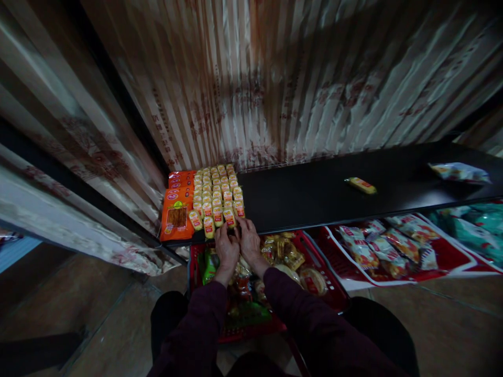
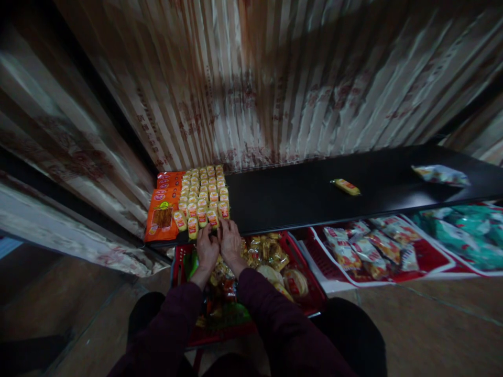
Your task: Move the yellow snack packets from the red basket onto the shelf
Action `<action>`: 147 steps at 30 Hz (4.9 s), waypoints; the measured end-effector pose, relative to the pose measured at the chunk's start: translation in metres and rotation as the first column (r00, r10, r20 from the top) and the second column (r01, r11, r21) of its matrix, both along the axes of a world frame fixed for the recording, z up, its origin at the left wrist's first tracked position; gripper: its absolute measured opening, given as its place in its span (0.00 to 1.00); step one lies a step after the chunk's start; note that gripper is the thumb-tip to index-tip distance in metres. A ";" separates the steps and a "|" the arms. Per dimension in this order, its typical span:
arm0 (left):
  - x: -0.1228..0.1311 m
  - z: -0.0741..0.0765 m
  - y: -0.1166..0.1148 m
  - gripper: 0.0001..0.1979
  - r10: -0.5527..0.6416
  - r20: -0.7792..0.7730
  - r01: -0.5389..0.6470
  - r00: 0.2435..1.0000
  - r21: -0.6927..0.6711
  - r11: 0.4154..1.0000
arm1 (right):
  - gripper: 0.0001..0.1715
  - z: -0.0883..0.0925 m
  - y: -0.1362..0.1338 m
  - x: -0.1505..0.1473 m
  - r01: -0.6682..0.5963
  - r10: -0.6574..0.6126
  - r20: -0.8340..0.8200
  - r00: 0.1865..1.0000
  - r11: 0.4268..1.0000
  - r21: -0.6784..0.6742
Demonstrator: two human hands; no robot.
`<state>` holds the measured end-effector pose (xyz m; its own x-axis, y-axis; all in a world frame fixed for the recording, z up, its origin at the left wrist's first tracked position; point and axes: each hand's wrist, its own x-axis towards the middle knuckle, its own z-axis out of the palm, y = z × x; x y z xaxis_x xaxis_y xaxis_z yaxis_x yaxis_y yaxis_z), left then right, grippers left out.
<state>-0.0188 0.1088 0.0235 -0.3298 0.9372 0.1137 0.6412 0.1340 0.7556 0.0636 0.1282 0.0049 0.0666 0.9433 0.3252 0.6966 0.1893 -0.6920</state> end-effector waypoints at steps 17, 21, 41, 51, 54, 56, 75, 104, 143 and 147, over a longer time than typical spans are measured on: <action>0.000 -0.007 0.005 0.24 -0.015 0.010 0.014 1.000 0.079 0.997 | 0.27 -0.008 0.005 -0.003 0.025 -0.025 0.005 1.000 0.999 0.043; 0.003 -0.005 0.005 0.23 -0.019 0.046 0.014 0.999 0.109 0.994 | 0.28 -0.011 0.007 -0.001 0.019 -0.017 -0.033 0.999 0.998 0.055; 0.008 -0.016 0.005 0.24 -0.004 0.140 -0.022 0.990 0.184 0.983 | 0.25 -0.012 0.006 0.003 -0.053 0.061 -0.198 0.978 0.998 0.046; 0.008 -0.012 0.004 0.25 -0.013 0.138 -0.010 0.990 0.168 0.986 | 0.23 -0.013 0.007 0.007 -0.069 0.080 -0.155 0.985 0.995 0.076; 0.009 -0.012 0.004 0.26 -0.009 0.137 -0.015 0.991 0.173 0.985 | 0.23 -0.014 0.006 0.007 -0.074 0.083 -0.153 0.985 0.995 0.064; 0.009 -0.012 0.004 0.26 -0.009 0.139 -0.016 0.990 0.179 0.984 | 0.23 -0.013 0.005 0.007 -0.073 0.084 -0.162 0.983 0.995 0.069; 0.011 -0.014 -0.002 0.29 -0.023 0.208 -0.020 0.978 0.203 0.979 | 0.21 -0.013 0.003 0.012 -0.148 0.165 -0.192 0.968 0.984 0.099; 0.013 -0.073 -0.088 0.17 -0.056 0.151 0.100 0.987 -0.297 0.950 | 0.23 -0.083 -0.099 0.024 -0.125 0.126 -0.006 0.992 0.975 -0.185; -0.025 -0.126 -0.095 0.24 -0.427 -0.358 0.208 0.830 -0.511 0.834 | 0.20 -0.129 -0.109 0.021 -0.179 0.077 -0.174 0.982 0.692 -0.700; -0.027 -0.120 -0.093 0.23 -0.464 -0.357 0.232 0.811 -0.532 0.814 | 0.19 -0.139 -0.110 0.024 -0.190 0.030 -0.240 0.970 0.707 -0.681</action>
